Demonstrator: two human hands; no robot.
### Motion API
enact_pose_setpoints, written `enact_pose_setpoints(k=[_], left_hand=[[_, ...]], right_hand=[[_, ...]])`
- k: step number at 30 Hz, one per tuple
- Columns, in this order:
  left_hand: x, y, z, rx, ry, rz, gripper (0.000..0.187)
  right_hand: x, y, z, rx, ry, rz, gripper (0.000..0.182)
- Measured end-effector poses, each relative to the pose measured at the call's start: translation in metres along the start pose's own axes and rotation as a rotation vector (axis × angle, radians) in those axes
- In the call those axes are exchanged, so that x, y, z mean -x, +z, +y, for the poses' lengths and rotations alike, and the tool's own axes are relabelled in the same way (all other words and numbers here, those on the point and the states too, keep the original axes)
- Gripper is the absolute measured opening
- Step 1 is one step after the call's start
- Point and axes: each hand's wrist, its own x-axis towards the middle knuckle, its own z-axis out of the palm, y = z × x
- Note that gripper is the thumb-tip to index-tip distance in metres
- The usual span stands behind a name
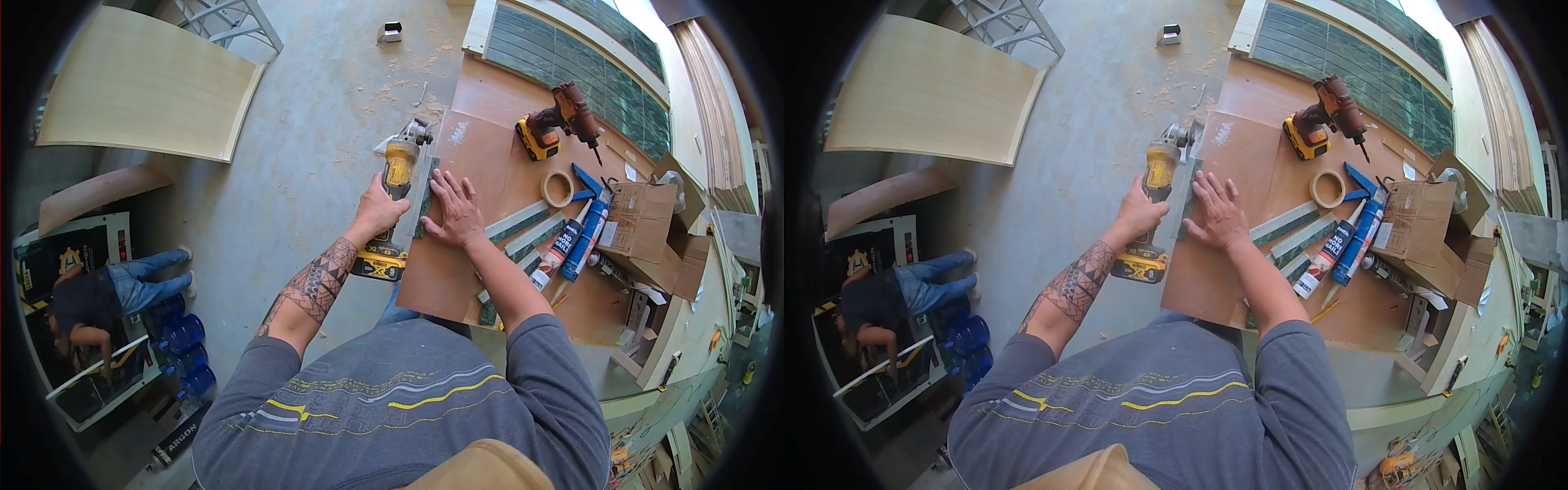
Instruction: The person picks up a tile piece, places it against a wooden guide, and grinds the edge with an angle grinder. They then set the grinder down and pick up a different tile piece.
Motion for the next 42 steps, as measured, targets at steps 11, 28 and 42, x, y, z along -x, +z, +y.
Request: enact_pose_setpoints(k=[11, 28, 42], left_hand=[[-0.002, 0.000, -0.003, -0.019, 0.022, 0.026, 0.093], [0.003, -0.003, -0.002, -0.037, 0.005, -0.035, 0.081], [0.009, 0.004, -0.005, 0.092, 0.070, 0.025, 0.074]], right_hand=[[0.000, 0.000, -0.001, -0.021, -0.004, 0.013, 0.092], [0.001, 0.000, -0.001, -0.027, 0.017, 0.008, 0.089], [0.001, -0.001, -0.003, -0.017, 0.018, 0.029, 0.086]])
